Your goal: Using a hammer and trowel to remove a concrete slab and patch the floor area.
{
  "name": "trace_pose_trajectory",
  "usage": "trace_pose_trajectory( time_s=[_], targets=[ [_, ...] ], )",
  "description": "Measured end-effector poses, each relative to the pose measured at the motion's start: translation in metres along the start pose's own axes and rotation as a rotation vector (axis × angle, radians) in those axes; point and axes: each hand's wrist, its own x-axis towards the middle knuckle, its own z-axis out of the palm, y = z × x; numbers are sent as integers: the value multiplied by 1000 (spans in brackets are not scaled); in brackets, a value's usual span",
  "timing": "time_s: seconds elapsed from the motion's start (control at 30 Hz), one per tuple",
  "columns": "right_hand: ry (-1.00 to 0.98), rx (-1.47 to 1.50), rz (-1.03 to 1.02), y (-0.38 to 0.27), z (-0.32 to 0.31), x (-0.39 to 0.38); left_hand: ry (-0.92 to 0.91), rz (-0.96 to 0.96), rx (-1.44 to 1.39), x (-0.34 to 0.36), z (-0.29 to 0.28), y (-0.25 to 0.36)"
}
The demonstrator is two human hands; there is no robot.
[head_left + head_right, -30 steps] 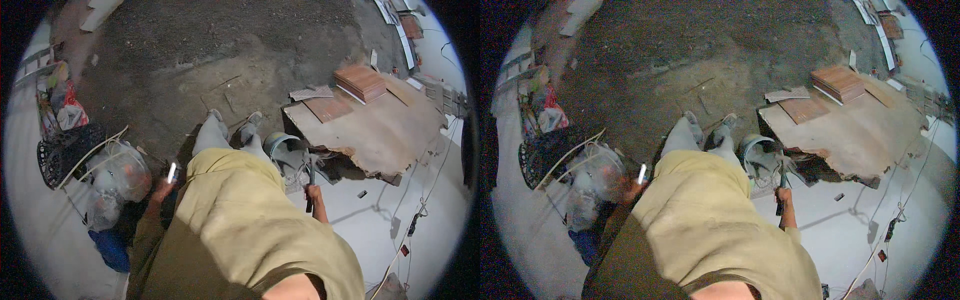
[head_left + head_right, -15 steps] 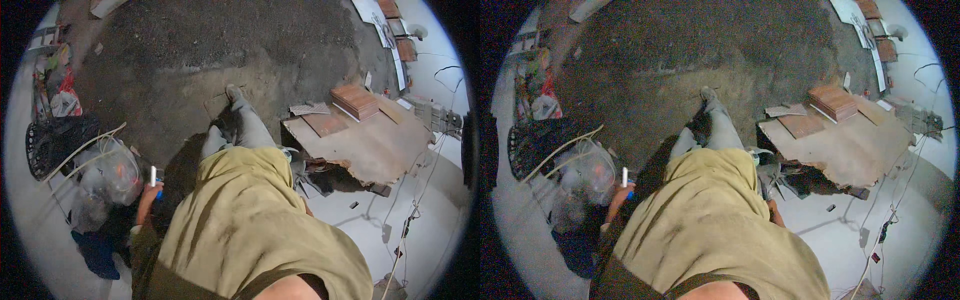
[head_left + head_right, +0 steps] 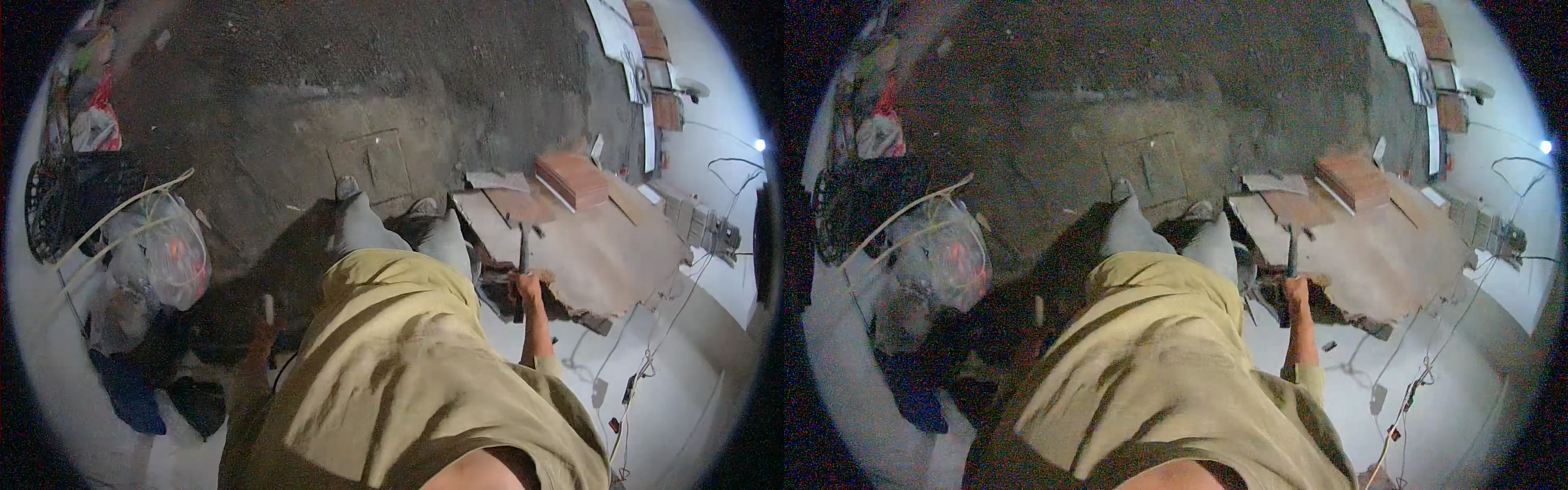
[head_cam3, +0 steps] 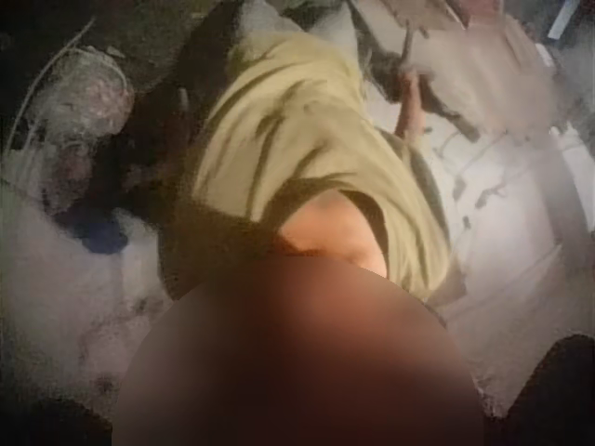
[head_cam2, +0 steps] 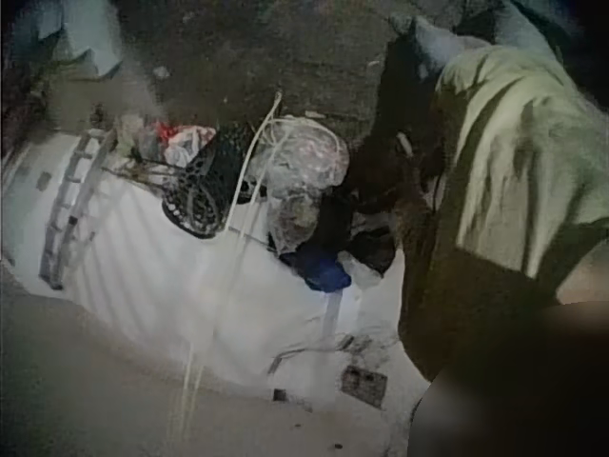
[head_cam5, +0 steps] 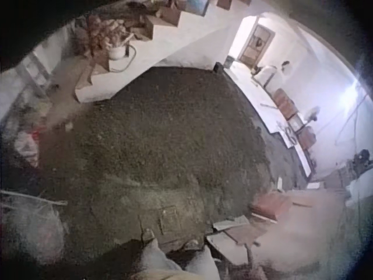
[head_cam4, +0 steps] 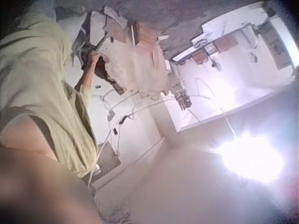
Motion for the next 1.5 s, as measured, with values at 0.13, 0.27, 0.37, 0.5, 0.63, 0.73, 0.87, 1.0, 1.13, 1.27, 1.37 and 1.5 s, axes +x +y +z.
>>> trace_pose_trajectory(
  time_s=[0.13,0.27,0.37,0.5,0.63,0.73,0.87,1.0,1.13,1.27,1.37,1.5],
  targets=[
    [-143,-86,-61,-122,29,-77,-31,-232,183,-58,21,-27],
    [-301,-159,-174,-101,34,-54,-32,-466,515,-39,22,32],
    [-423,-229,-185,-58,75,10,288,85,-126,-38,26,95],
    [-500,-592,-507,-37,118,33,380,47,-349,-45,36,230],
    [-481,-357,-537,5,149,44,309,82,-508,-9,62,299],
    [-613,-373,-272,-53,222,12,390,53,-560,45,60,263],
    [-572,-539,-702,-58,277,53,249,121,-787,183,87,233],
    [-470,-834,-1026,-109,361,73,273,-32,-1255,287,110,181],
    [-569,-787,-811,-148,473,93,189,-103,-1436,323,110,153],
    [-805,-247,-533,-124,519,236,122,-70,-1465,373,127,195],
    [-746,559,331,-127,668,128,365,-116,-1480,366,82,128],
    [-627,878,583,-159,720,166,468,27,-1496,369,110,139]
  ],
)
